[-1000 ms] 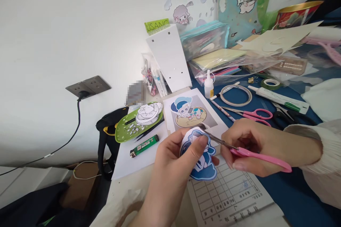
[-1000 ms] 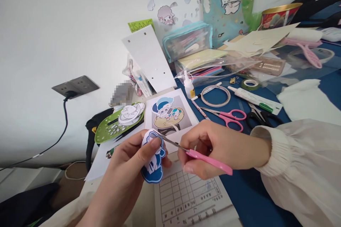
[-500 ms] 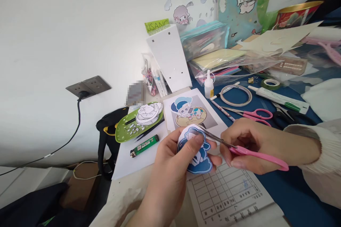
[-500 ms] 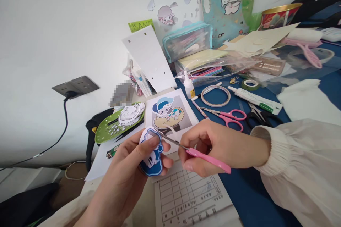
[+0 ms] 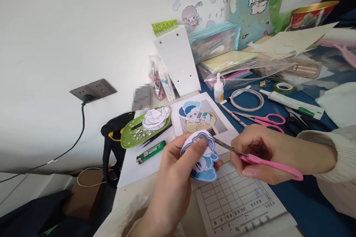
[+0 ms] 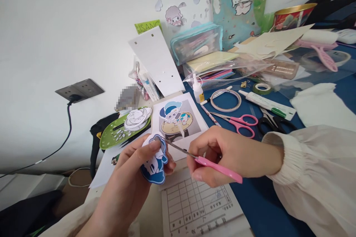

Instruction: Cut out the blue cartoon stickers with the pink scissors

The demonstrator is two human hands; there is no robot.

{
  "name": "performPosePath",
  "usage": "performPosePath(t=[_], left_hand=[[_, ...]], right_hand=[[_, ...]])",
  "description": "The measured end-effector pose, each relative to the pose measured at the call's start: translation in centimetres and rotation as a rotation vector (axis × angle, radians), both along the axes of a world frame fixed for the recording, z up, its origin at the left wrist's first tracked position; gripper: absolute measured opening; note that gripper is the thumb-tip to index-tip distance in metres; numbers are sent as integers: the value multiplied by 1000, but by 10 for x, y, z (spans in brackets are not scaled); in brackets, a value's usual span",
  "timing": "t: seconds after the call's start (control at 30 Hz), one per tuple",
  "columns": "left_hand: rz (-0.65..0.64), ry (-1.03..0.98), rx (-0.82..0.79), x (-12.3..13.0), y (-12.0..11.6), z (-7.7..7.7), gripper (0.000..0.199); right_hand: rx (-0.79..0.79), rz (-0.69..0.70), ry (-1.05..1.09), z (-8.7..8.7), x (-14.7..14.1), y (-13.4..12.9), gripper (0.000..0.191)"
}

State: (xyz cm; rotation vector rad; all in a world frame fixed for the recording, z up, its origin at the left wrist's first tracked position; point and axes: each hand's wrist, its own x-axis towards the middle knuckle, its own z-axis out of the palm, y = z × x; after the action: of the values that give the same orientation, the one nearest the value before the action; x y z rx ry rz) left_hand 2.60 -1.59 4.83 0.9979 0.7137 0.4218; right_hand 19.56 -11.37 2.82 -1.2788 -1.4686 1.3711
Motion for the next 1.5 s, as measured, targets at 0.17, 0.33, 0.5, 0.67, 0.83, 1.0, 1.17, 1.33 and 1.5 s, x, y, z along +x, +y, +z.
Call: performPosePath(t=[0.17, 0.33, 0.5, 0.67, 0.83, 1.0, 1.17, 1.33, 1.5], left_hand=[[-14, 51, 102, -2, -2, 2, 17], [-30, 120, 274, -3, -5, 3, 22], [-80, 150, 293, -2, -5, 2, 25], [-91, 155, 281, -1, -8, 4, 23], [-90, 165, 263, -2, -9, 7, 23], [-105, 128, 220, -1, -9, 10, 23], [-116, 49, 163, 0, -10, 9, 20], [-111, 45, 122, -1, -11, 7, 21], [-88, 45, 110, -2, -11, 6, 21]], right_hand=[[46, 30, -22, -1, -1, 0, 9], [30, 50, 65, -2, -2, 0, 10], [10, 39, 104, -2, -3, -3, 13], [36, 28, 94, -1, -5, -4, 17], [26, 5, 93, -2, -5, -5, 18], [18, 18, 79, 0, -5, -5, 19], [58, 3, 41, 0, -6, -5, 16], [103, -36, 11, -2, -11, -7, 8], [9, -93, 24, 1, -15, -7, 7]])
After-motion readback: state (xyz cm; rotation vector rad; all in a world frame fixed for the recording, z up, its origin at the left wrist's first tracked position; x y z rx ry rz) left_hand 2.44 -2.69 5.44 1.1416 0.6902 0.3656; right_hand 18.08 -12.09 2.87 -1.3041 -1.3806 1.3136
